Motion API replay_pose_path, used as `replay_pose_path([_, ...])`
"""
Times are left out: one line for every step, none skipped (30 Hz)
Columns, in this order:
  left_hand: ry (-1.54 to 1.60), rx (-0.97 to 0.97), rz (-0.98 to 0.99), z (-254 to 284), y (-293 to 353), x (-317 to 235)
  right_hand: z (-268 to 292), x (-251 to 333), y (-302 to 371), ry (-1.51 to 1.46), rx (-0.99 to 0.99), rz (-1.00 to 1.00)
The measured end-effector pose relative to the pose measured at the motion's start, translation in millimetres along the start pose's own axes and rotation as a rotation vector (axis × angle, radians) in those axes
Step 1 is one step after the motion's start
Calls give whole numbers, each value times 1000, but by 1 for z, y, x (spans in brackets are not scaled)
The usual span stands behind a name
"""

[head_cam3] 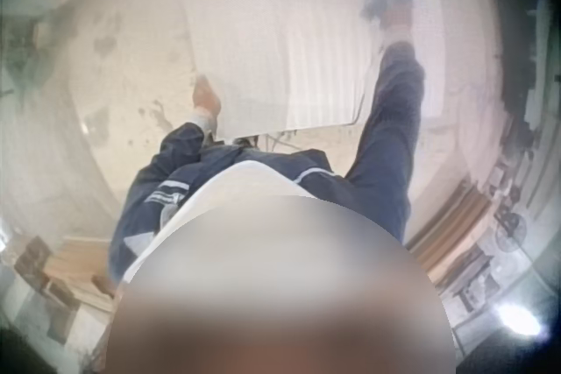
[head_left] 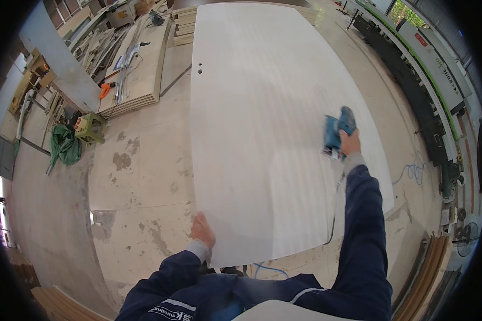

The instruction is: The person sands a large white panel with an electric sander, moving the tool across the surface in overlapping passes. They periodically wipe the panel with their hand and use a blue air gun to blow away dust, then resume sanding until the clip ends.

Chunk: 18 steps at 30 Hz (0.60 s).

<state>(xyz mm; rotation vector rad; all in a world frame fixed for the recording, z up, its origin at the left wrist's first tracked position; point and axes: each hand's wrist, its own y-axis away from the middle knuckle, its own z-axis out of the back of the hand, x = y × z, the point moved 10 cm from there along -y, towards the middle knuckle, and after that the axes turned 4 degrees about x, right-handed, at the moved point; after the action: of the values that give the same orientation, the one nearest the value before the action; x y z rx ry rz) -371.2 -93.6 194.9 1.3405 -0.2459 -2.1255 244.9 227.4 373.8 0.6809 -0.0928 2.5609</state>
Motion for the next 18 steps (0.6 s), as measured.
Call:
replay_pose_path([-8,-11,-41,1,0,-5,-15,29,6,2,32,57])
replay_pose_path([-8,1,-47,2,2,-6,-33,54,14,-13,82,51])
replay_pose_path([-1,-27,-86,6,4,-10,-50,79,29,-46,121,58])
replay_pose_path([14,-33,-86,8,5,-10,-66,102,48,-60,163,71])
replay_pose_path([27,-33,-100,10,7,-11,-78,123,72,-106,201,98])
replay_pose_path([26,-25,-53,11,8,-5,-89,146,95,-85,210,138])
replay_pose_path([21,-8,-20,11,8,-1,-94,164,122,-72,220,193])
replay_pose_path([22,-19,-3,14,9,4,-100,175,148,-98,261,182])
replay_pose_path([36,28,13,11,9,9,-106,183,174,-125,300,172])
replay_pose_path([54,46,18,9,8,14,-110,187,200,-151,341,161])
replay_pose_path([57,51,17,10,7,21,-108,188,222,-145,336,170])
replay_pose_path([90,94,-38,8,6,23,-108,190,244,-141,328,182])
replay_pose_path([104,126,-102,8,6,26,-111,193,268,-146,317,214])
replay_pose_path([120,162,-140,9,6,32,-114,186,287,-152,345,158])
replay_pose_path([25,219,-232,9,8,34,-110,185,307,-120,292,167])
replay_pose_path([-55,283,-280,9,11,43,-106,182,327,-99,241,179])
replay_pose_path([-93,403,-300,5,17,54,-103,176,350,-110,219,158])
replay_pose_path([-119,524,-305,6,24,68,-100,169,373,-122,191,108])
